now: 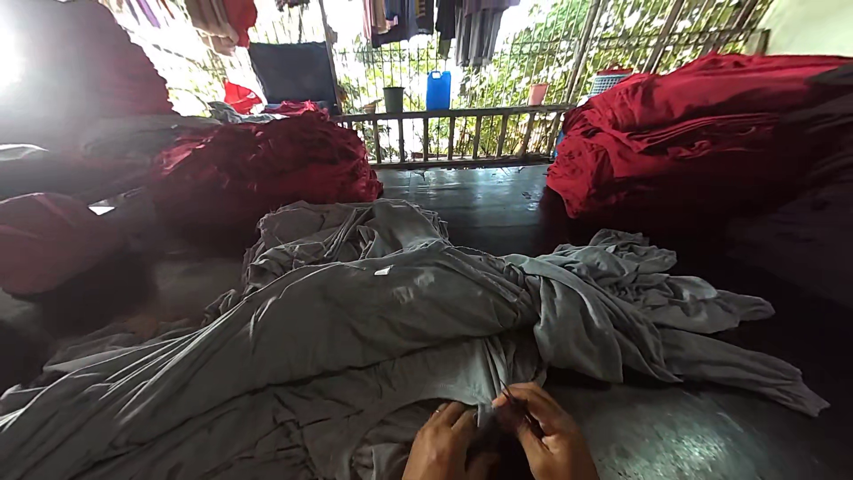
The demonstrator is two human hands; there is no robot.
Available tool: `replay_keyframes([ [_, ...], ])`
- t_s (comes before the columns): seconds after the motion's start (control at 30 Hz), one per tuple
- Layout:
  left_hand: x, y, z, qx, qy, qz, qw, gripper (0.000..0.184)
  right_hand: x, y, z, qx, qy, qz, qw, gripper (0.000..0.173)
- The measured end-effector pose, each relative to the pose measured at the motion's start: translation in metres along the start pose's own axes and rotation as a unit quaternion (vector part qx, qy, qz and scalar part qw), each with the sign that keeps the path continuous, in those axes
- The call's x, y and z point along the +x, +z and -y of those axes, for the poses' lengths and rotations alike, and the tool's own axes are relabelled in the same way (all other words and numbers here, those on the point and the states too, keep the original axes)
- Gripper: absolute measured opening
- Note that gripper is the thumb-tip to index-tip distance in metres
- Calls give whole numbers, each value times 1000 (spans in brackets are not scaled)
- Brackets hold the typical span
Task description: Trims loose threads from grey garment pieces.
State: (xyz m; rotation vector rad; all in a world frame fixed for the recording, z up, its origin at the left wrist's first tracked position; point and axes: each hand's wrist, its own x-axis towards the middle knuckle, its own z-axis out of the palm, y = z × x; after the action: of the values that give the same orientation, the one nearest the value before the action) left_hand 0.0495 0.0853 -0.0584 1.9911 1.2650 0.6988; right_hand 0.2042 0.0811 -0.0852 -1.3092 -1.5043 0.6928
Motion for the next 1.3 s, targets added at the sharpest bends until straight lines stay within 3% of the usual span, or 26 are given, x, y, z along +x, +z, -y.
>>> replay_keyframes([
  [0.1,0,-8,3,-95,-32,1,995,18,7,6,8,-21,-25,27,999,13],
  [0.17,-5,-12,15,-196,-79,9,977,18,8,11,13,-23,4,57,998,14],
  [0.27,-12,-15,36,-413,-133,1,901,20,9,23,15,15,62,60,996,15],
  [0.37,-11,-21,45,-514,-157,30,843,24,17,30,21,13,108,74,991,15],
  [0.43,-6,-23,43,-514,-188,27,836,20,25,31,25,-8,126,103,987,17],
  [0.57,4,-22,32,-477,-279,-20,833,47,24,33,25,-14,99,85,991,17],
  [0.73,6,-19,29,-459,-323,-53,826,46,4,30,25,52,94,-3,994,22],
  [1.0,6,-18,25,-469,-309,-91,822,35,-4,49,40,-33,165,44,985,41],
  [1.13,4,-17,24,-463,-301,-108,827,33,-2,54,40,-42,143,31,988,22],
  [1.3,4,-16,28,-493,-323,-137,796,38,3,41,42,114,176,-11,978,9],
])
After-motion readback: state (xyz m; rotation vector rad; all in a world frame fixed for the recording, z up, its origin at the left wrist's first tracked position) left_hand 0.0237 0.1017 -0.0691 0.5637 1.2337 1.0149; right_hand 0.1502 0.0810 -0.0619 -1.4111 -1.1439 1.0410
